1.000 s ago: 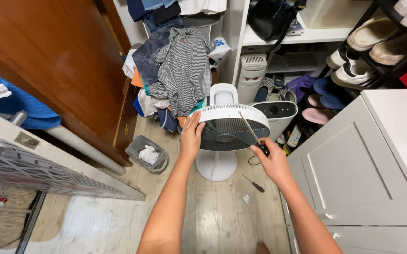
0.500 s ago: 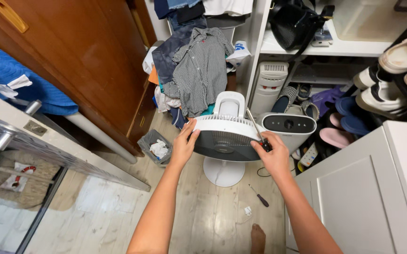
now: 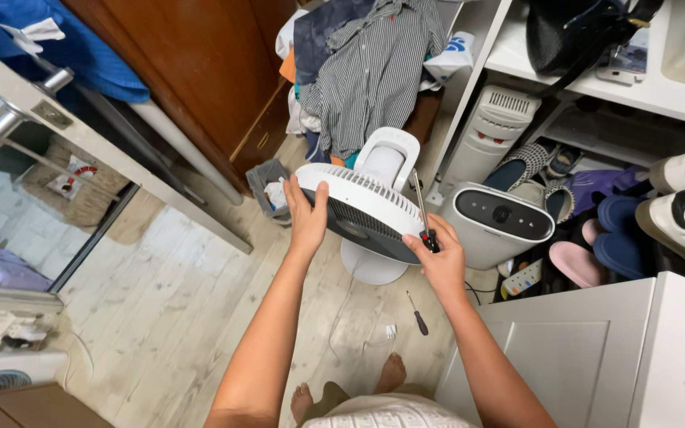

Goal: The person unplugs a standing fan and uses a screwdriver to loosen the screws on the front grille. They then remove the front grille and the fan blade assembly from the fan stand.

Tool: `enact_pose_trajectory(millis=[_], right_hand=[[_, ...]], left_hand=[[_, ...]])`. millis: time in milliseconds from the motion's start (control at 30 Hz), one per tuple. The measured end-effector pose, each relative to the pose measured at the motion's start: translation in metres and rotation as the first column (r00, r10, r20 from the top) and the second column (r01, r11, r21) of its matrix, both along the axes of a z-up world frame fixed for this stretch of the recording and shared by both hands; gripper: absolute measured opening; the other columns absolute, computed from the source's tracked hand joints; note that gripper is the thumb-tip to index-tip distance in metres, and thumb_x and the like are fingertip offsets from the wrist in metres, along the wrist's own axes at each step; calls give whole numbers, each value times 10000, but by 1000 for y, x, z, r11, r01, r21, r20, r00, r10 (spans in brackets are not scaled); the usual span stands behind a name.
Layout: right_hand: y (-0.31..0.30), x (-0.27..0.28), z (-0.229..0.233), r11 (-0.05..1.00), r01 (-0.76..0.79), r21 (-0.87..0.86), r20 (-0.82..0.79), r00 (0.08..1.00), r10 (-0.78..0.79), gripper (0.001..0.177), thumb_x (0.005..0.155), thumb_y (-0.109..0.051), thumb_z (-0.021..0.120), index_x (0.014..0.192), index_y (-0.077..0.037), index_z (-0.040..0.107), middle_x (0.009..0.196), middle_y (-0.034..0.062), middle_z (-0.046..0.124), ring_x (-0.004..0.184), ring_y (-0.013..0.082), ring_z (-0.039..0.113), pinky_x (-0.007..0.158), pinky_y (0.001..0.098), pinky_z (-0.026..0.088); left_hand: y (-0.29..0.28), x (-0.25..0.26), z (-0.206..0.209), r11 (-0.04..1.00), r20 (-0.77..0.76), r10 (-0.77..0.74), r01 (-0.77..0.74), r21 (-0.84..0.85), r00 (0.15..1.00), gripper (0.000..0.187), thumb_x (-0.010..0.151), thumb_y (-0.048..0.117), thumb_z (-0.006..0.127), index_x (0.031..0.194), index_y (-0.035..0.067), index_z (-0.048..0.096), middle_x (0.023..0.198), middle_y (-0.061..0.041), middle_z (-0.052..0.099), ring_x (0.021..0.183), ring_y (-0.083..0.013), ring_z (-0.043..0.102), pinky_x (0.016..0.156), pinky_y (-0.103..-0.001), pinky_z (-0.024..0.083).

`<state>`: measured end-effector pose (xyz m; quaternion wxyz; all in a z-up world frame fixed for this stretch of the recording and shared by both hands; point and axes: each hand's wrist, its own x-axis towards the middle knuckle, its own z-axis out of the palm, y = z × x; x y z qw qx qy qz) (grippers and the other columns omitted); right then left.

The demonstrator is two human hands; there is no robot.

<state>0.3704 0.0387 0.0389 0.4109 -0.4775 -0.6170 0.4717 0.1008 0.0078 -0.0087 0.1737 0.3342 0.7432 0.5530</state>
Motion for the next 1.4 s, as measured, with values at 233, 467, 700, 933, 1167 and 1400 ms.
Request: enact_pose_trajectory(millis=[233, 467, 700, 933, 1167, 1400], right_hand=[[16, 19, -7, 982, -165, -92, -141, 978, 151, 599, 770, -138, 836, 1335, -48, 657, 1402, 17, 599, 829, 43, 631, 412, 209, 445], [25, 25, -32, 932, -216, -291, -149, 973, 179, 782, 768, -150, 861, 1482, -85, 548, 953, 29, 674, 706, 56, 582, 402, 226, 416], [30, 27, -37, 919, -240, -314, -145, 968, 204, 791, 774, -178, 853, 1489, -80, 532, 915, -2, 662, 697, 61, 594, 389, 246, 424], [21, 17, -37, 881, -226, -416, -207, 967, 150, 700, 850, -280, 786, 1492, -133, 549, 821, -15, 635, 668, 66, 577, 408, 252, 448], [16, 13, -48, 872, -254, -418, -262, 953, 152, 671, 849, -240, 782, 1469, -111, 562, 798, -16, 667, 689, 73, 630, 407, 251, 443], [14, 10, -58, 853, -287, -435, -303, 939, 162, 624, 843, -203, 800, 1420, -91, 594, 818, 7, 678, 699, 87, 654, 414, 253, 446]], left_hand=[[4, 10, 13, 1000, 11, 11, -11, 1, 1000, 1014, 976, 590, 543, 1614, -30, 56, 1700, -270, -19, 1590, -378, 20, 1261, -427, 121], [6, -1, 9, 1000, 9, 4, -5, 18, 1000, 1000, 982, 599, 530, 1627, -1, 56, 1712, -251, -8, 1597, -357, 10, 1268, -420, 102], [6, -1, 9, 1000, 22, 1, -1, 6, 1000, 980, 990, 600, 515, 1636, 25, 54, 1717, -237, -20, 1607, -339, -24, 1273, -416, 84], [12, -13, 18, 999, 65, -28, 29, -16, 997, 959, 993, 599, 478, 1633, 44, 29, 1719, -203, -35, 1599, -323, -24, 1264, -404, 91], [16, -27, 22, 997, 131, -74, 70, 35, 989, 929, 997, 560, 481, 1639, 75, 15, 1723, -184, 24, 1593, -321, 53, 1260, -393, 114], [25, -30, 32, 992, 279, -85, 53, 118, 957, 960, 962, 484, 544, 1647, 90, -1, 1707, -220, 120, 1570, -326, 176, 1247, -389, 154]])
